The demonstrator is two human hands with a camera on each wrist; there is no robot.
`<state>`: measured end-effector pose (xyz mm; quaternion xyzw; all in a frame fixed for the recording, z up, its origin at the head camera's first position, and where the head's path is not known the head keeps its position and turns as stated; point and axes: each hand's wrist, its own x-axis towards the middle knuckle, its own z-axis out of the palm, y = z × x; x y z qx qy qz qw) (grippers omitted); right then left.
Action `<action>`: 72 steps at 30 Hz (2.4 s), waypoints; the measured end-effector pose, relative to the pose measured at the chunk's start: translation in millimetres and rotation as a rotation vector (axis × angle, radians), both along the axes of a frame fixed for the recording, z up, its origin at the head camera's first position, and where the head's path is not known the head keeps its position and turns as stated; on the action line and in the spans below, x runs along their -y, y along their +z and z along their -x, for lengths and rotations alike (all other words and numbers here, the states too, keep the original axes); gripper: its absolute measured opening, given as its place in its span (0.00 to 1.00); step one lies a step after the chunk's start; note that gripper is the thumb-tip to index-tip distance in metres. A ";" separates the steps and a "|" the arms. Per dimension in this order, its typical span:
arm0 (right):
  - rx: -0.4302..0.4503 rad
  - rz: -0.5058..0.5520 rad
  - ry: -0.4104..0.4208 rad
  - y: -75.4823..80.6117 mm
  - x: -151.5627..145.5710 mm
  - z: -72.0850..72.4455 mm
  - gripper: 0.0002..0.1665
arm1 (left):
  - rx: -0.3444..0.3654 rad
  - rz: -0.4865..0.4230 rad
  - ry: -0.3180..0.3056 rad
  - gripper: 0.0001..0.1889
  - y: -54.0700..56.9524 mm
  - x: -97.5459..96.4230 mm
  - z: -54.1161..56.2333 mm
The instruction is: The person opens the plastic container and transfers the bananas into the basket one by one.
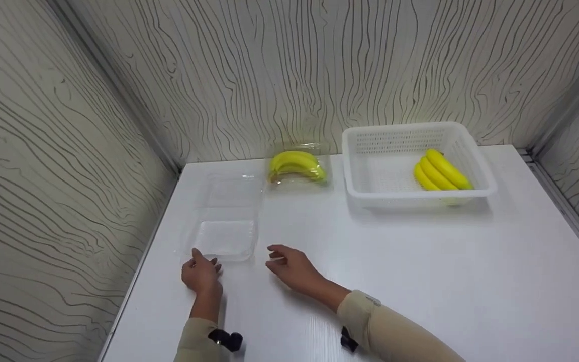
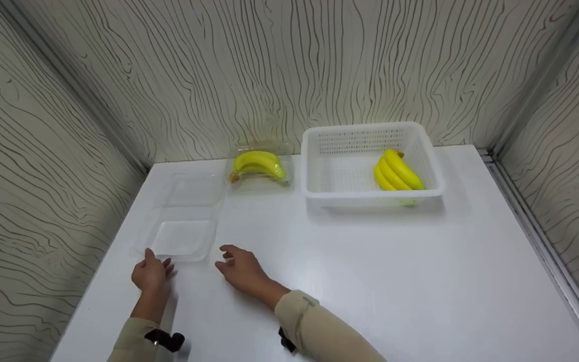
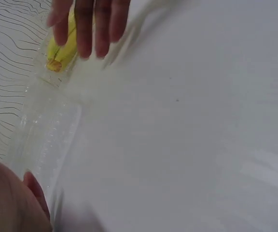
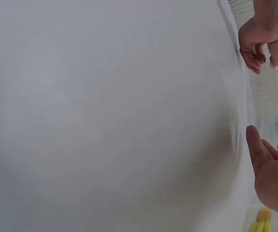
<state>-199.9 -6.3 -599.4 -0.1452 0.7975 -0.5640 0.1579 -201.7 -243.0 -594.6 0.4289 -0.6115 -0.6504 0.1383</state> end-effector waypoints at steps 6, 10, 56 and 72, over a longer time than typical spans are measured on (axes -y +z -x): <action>-0.062 -0.057 0.027 -0.2 -52.2 -4.8 0.30 | -0.015 -0.008 0.013 0.30 1.4 -0.3 12.7; -0.085 -0.080 0.000 0.8 -87.4 -4.6 0.30 | -0.034 -0.009 0.017 0.29 0.5 -0.5 22.7; 0.029 -0.021 -0.149 -0.1 -177.3 -8.1 0.30 | -0.119 0.108 -0.476 0.24 -3.6 -87.2 40.7; 0.020 -0.050 -0.160 0.3 -172.5 1.0 0.29 | 0.032 0.080 -0.532 0.41 22.7 -105.5 139.4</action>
